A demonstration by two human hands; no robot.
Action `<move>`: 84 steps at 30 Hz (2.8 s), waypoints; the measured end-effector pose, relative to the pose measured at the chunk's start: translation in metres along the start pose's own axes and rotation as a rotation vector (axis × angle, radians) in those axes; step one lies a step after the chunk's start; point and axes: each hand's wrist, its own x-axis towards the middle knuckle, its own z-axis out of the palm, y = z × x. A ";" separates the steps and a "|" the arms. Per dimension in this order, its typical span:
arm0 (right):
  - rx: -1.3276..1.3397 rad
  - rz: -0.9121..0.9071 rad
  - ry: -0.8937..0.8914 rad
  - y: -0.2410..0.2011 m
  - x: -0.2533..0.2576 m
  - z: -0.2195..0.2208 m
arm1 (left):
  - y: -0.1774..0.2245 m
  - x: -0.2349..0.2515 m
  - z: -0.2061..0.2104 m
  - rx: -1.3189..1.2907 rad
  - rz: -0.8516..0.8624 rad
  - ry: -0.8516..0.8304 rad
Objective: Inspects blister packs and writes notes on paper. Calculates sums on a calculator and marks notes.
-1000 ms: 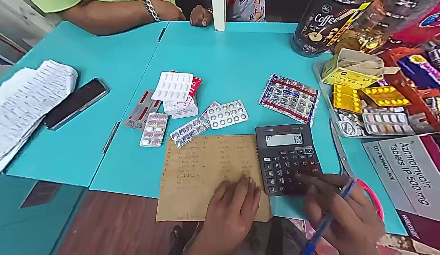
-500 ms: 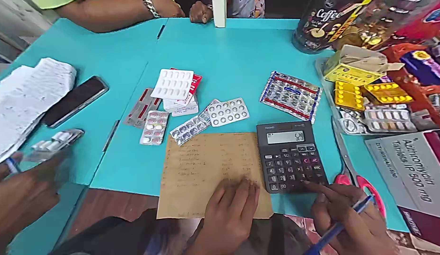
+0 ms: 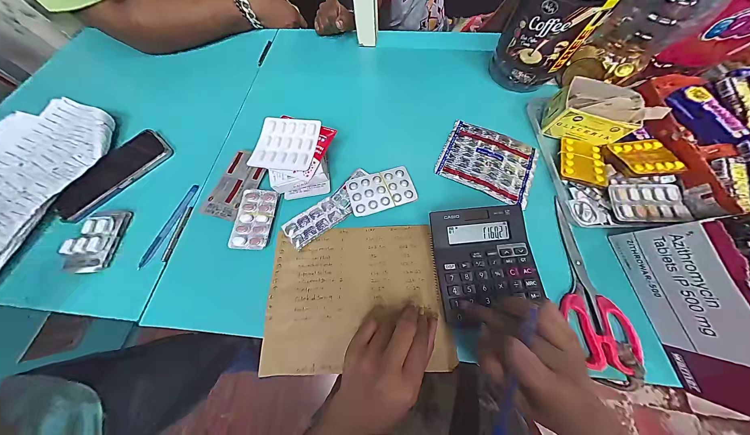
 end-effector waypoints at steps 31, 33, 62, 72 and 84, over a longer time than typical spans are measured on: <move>-0.046 0.118 0.160 0.002 -0.007 -0.003 | 0.004 -0.005 -0.005 0.043 0.018 -0.027; -0.043 0.114 0.165 0.002 -0.012 -0.004 | 0.003 -0.006 -0.008 0.044 0.036 -0.019; -0.029 0.048 0.015 0.000 0.008 0.003 | 0.003 -0.009 -0.009 0.000 0.032 -0.018; -0.161 0.134 -0.010 0.013 0.016 -0.001 | 0.004 -0.008 -0.007 0.001 0.023 -0.003; -0.034 0.093 0.119 -0.004 -0.012 -0.008 | 0.004 -0.008 -0.007 -0.028 0.020 0.008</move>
